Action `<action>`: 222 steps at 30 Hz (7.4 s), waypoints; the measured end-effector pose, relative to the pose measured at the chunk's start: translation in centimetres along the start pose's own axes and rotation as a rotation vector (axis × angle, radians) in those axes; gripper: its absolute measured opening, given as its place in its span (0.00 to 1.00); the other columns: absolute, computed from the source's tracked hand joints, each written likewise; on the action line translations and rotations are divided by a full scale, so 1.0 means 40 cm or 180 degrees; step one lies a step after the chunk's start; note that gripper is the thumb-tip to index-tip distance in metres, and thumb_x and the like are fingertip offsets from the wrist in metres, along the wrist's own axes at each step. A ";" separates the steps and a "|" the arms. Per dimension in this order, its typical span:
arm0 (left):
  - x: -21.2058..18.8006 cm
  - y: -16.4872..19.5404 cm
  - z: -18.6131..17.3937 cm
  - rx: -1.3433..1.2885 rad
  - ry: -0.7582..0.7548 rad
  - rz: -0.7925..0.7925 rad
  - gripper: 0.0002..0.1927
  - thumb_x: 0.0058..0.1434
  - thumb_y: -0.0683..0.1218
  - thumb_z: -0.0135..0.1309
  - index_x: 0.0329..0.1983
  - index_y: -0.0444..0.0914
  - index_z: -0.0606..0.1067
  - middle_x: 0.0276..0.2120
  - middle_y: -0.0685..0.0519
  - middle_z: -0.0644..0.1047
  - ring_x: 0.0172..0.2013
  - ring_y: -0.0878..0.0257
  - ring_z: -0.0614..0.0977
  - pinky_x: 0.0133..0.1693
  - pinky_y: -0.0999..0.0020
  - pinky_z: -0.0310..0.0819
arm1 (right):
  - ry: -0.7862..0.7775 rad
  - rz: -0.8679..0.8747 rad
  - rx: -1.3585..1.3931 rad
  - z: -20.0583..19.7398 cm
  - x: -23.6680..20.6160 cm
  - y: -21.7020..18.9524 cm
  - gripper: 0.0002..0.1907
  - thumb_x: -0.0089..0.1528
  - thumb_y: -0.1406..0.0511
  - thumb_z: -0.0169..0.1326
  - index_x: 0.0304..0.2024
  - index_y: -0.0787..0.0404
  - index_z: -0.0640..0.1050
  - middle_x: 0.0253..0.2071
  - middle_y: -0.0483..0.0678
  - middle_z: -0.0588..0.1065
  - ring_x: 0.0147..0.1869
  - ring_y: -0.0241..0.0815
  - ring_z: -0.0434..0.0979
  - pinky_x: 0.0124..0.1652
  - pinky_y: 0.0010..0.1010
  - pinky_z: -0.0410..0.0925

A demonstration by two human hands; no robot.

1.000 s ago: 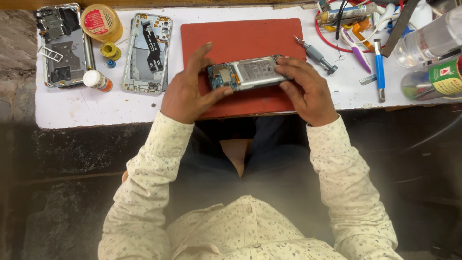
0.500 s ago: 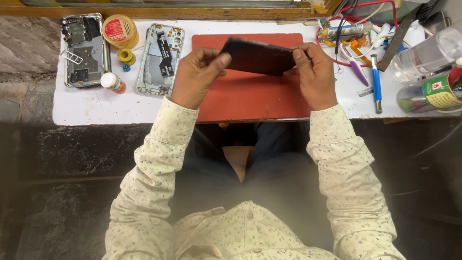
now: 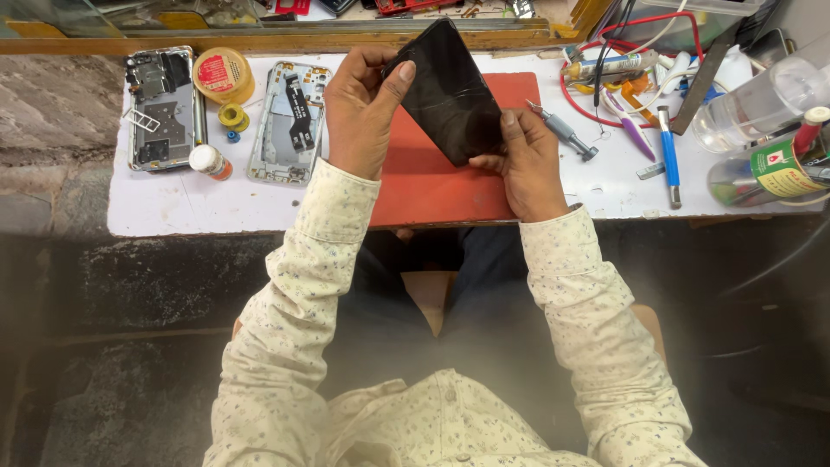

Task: The person removes a protective film from a smartphone screen, then places the phone on a red mat and cleans the internal components with a cotton swab. The person handles the phone, screen film, and cotton swab during the process.

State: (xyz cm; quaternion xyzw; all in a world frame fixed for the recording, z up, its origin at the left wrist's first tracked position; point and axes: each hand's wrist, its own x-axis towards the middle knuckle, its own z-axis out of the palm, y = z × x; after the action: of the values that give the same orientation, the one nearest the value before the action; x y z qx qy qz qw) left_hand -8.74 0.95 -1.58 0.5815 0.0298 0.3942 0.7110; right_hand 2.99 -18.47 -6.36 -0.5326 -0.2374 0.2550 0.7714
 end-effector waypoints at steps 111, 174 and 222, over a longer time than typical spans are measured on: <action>-0.013 -0.073 0.116 0.0539 -0.0497 0.1047 0.28 0.62 0.40 0.69 0.62 0.39 0.68 0.50 0.50 0.80 0.51 0.60 0.85 0.53 0.67 0.84 | -0.1259 -0.2219 -0.3656 0.113 0.051 -0.435 0.09 0.64 0.80 0.59 0.45 0.68 0.83 0.40 0.51 0.80 0.39 0.38 0.82 0.42 0.26 0.72; -0.035 -0.002 0.194 0.2761 0.0242 0.2357 0.22 0.58 0.47 0.73 0.47 0.42 0.70 0.53 0.46 0.67 0.52 0.50 0.73 0.50 0.55 0.74 | -0.1391 -0.1195 -0.3666 0.142 0.079 -0.467 0.07 0.59 0.75 0.60 0.40 0.66 0.84 0.33 0.49 0.82 0.36 0.33 0.80 0.38 0.24 0.72; -0.016 0.038 0.201 0.2662 0.0067 0.1718 0.23 0.53 0.44 0.71 0.46 0.43 0.70 0.40 0.55 0.73 0.42 0.53 0.71 0.46 0.59 0.68 | -0.0755 -0.2346 -0.3139 0.067 0.024 -0.350 0.09 0.65 0.80 0.59 0.45 0.67 0.82 0.39 0.50 0.80 0.42 0.39 0.81 0.43 0.27 0.72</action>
State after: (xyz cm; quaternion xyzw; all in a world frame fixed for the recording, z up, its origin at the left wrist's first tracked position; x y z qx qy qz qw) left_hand -5.95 -5.88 2.02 0.7998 0.0410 0.5244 0.2892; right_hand 3.98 -20.21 7.78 -0.6771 -0.5792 -0.1098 0.4405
